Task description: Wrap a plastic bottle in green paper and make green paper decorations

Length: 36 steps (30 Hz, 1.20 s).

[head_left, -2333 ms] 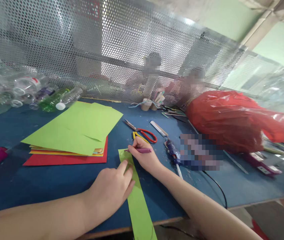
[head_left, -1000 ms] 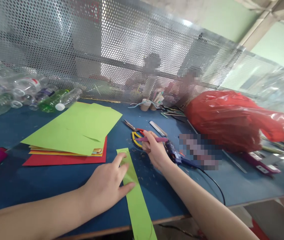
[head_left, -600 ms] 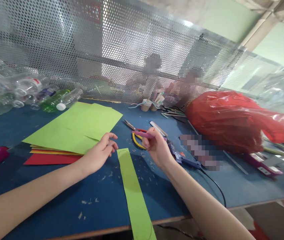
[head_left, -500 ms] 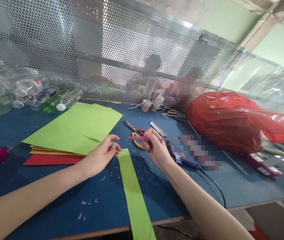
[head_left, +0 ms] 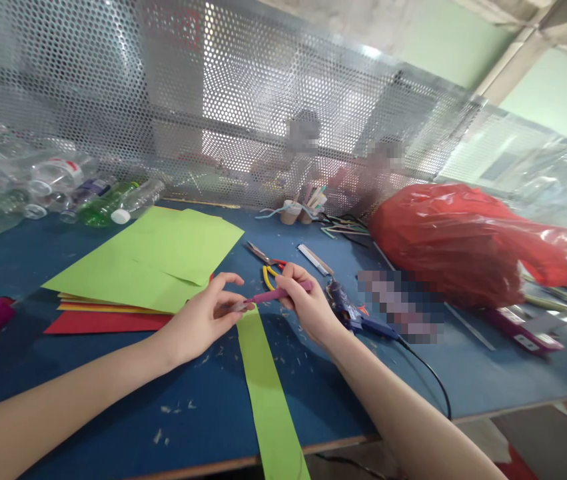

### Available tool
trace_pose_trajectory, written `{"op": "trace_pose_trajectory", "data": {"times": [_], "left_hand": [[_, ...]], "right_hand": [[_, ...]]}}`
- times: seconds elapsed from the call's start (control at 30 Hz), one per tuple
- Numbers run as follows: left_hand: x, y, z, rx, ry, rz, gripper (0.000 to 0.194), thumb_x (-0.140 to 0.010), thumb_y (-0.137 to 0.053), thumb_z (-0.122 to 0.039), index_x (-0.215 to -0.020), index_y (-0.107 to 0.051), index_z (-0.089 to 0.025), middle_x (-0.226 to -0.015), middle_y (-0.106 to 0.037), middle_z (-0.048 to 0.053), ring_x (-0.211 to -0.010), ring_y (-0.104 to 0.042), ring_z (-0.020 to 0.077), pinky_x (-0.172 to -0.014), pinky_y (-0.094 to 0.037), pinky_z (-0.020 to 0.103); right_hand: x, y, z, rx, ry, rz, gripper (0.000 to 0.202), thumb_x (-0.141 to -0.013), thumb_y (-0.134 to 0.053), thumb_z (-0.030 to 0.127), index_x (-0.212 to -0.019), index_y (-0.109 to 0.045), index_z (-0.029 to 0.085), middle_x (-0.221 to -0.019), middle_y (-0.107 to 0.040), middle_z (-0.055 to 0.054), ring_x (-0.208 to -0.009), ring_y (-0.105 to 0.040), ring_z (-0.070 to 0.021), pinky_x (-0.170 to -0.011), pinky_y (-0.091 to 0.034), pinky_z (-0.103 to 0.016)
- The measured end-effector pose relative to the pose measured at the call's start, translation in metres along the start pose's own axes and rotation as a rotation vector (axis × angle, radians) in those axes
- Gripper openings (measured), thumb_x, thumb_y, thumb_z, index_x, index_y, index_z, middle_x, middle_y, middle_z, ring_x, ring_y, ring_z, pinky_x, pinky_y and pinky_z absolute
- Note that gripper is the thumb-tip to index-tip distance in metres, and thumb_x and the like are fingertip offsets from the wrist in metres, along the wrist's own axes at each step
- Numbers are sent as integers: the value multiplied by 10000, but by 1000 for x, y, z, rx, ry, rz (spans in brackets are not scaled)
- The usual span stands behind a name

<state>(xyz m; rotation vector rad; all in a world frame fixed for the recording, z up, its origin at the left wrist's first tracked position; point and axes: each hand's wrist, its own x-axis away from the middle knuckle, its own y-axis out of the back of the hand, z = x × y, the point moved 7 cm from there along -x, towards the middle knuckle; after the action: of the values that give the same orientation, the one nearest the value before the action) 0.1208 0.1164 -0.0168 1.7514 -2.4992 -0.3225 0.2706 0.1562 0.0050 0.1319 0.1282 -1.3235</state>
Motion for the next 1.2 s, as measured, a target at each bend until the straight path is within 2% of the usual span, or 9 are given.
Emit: {"op": "trace_pose_trajectory", "data": {"times": [0.13, 0.23, 0.43, 0.53, 0.8, 0.9, 0.97, 1.1, 1.2], "left_hand": [[-1, 0, 5, -14, 3, -7, 371, -798, -576, -214, -1129, -409, -216, -1059, -703, 89, -977, -665, 196, -895, -494, 390], [-1, 0, 6, -59, -20, -18, 276, -777, -613, -264, -1031, -536, -191, -1046, -710, 72, -998, -663, 208, -907, -505, 376], [6, 6, -7, -343, -40, -103, 222, -814, -575, -325, -951, -696, -200, -904, -753, 24, -801, -699, 211, -746, -544, 329], [11, 9, -18, -457, -113, -174, 245, -834, -553, -322, -972, -713, -199, -940, -753, 29, -816, -694, 213, -748, -530, 316], [13, 3, -26, -596, -242, -152, 271, -879, -488, -312, -1007, -704, -209, -893, -754, 31, -784, -686, 204, -727, -520, 312], [5, 4, -26, -547, -214, -134, 236, -858, -527, -335, -953, -698, -203, -857, -744, 29, -761, -679, 194, -739, -527, 320], [-2, 10, -22, -477, -172, -175, 287, -820, -581, -382, -1025, -654, -196, -923, -728, 39, -806, -674, 193, -766, -531, 323], [-10, 13, -12, -622, -133, -228, 485, -784, -583, -497, -1133, -569, -161, -1023, -652, 96, -937, -618, 245, -827, -508, 401], [-9, 1, -4, -842, -152, -165, 551, -783, -525, -577, -1091, -608, -127, -1073, -584, 143, -1053, -529, 316, -900, -448, 487]], "right_hand": [[1, -6, -2, 30, -11, 56, 314, -795, -603, 320, -594, -390, 207, -434, -358, 98, -392, -287, -56, -425, -205, -206], [1, -6, -2, 45, -10, 69, 340, -784, -642, 370, -602, -406, 207, -421, -399, 95, -378, -311, -55, -411, -213, -205], [2, -4, -7, 87, -106, 59, 345, -770, -653, 419, -623, -424, 208, -384, -525, 65, -328, -334, -56, -358, -224, -179], [3, -5, -7, 56, -113, 62, 342, -783, -640, 428, -639, -423, 207, -421, -577, 49, -334, -371, -53, -350, -247, -160], [8, -10, -6, 50, -110, 54, 342, -791, -629, 429, -630, -426, 205, -421, -578, 47, -324, -386, -55, -344, -262, -150], [4, -7, 2, 82, -81, 59, 331, -804, -597, 454, -636, -458, 205, -416, -564, 46, -328, -384, -65, -352, -272, -165], [-2, 7, 13, 118, -4, -40, 309, -830, -542, 478, -687, -529, 204, -420, -542, 50, -354, -406, -82, -376, -305, -182], [-8, 56, 37, 399, 247, -425, 270, -878, -460, 441, -853, -605, 215, -590, -596, 19, -528, -532, -126, -529, -423, -224], [-20, 66, 30, 970, 234, -392, 219, -867, -481, 288, -999, -638, 211, -857, -682, -48, -779, -618, -186, -730, -471, -300]]}}
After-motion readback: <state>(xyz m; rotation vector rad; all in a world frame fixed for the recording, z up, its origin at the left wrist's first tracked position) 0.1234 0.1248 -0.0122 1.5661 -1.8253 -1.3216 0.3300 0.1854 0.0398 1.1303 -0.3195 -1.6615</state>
